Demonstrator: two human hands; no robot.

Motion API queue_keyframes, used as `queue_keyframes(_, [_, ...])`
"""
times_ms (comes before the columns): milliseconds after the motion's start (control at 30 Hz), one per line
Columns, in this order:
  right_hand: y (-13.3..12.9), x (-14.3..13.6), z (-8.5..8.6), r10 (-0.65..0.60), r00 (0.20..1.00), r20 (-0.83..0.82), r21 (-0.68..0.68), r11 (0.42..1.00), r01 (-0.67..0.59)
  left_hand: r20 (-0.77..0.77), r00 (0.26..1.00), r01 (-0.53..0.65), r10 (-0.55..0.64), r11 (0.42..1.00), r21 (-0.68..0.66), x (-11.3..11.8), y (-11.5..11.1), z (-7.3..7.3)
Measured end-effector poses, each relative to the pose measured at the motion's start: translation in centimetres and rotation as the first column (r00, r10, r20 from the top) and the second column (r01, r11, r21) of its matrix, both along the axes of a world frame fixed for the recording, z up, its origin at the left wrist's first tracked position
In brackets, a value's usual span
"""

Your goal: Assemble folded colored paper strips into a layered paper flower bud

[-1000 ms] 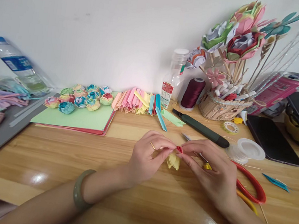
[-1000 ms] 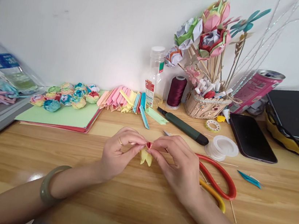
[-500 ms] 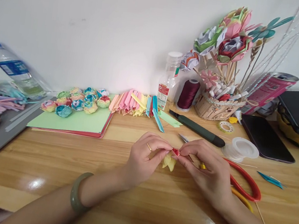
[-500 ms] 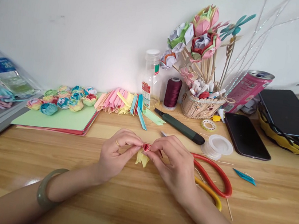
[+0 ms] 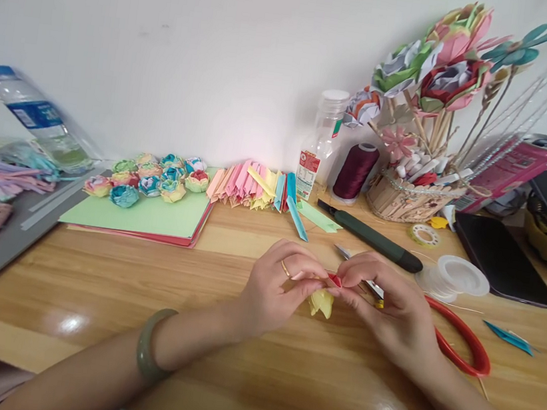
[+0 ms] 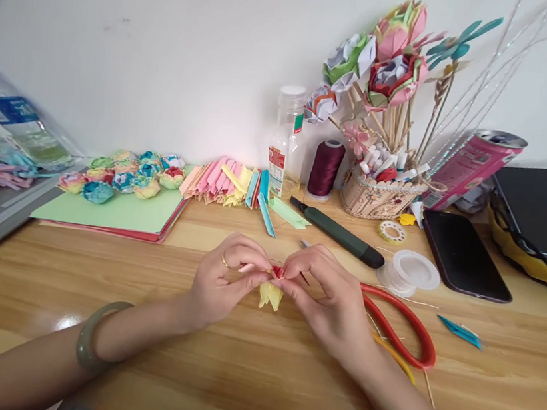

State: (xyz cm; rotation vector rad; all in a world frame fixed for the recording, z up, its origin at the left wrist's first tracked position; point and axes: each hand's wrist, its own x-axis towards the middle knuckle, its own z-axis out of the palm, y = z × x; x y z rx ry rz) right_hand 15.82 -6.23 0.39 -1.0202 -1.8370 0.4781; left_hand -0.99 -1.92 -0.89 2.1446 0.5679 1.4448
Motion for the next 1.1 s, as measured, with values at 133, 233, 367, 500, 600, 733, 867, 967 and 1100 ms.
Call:
queue_keyframes(133, [0.1, 0.1, 0.1, 0.011, 1.000, 0.011, -0.027, 1.000, -0.010, -0.001, 1.000, 0.004, -0.004, 1.000, 0.017, 0.0, 0.1, 0.0])
queue_keyframes(233, [0.2, 0.1, 0.1, 0.018, 1.000, 0.010, -0.014, 1.000, -0.018, -0.004, 1.000, 0.005, -0.005, 1.000, 0.017, 0.0, 0.1, 0.0])
queue_keyframes(367, [0.2, 0.0, 0.2, 0.020, 1.000, 0.014, 0.011, 1.000, -0.021, 0.001, 1.000, 0.004, -0.004, 1.000, 0.017, 0.0, 0.1, -0.1])
queue_keyframes(500, [0.2, -0.1, 0.3, 0.022, 0.999, 0.026, 0.031, 0.999, -0.023, -0.010, 1.000, 0.005, -0.004, 1.000, 0.026, 0.0, 0.1, -0.1])
queue_keyframes(600, [0.2, 0.0, 0.2, 0.023, 0.999, 0.024, 0.038, 0.999, -0.024, -0.012, 1.000, 0.004, -0.004, 0.999, 0.033, 0.0, 0.1, -0.1])
queue_keyframes(733, [0.2, 0.1, 0.0, 0.035, 0.999, 0.024, 0.029, 0.999, -0.036, -0.029, 0.999, 0.019, -0.018, 0.998, 0.052, -0.1, 0.3, 0.1])
queue_keyframes(867, [0.2, 0.3, -0.1, 0.084, 0.996, 0.030, 0.017, 0.996, -0.085, -0.088, 0.988, 0.130, -0.124, 0.989, 0.073, -0.4, 0.9, 0.4])
queue_keyframes(967, [0.3, 0.4, 0.0, 0.111, 0.993, 0.035, 0.006, 0.994, -0.112, -0.128, 0.974, 0.198, -0.187, 0.977, 0.079, -0.7, 1.4, 0.5])
queue_keyframes(1100, [0.3, 0.3, 0.0, 0.118, 0.992, 0.040, 0.000, 0.993, -0.118, -0.163, 0.966, 0.214, -0.199, 0.973, 0.082, -0.9, 1.6, 0.7])
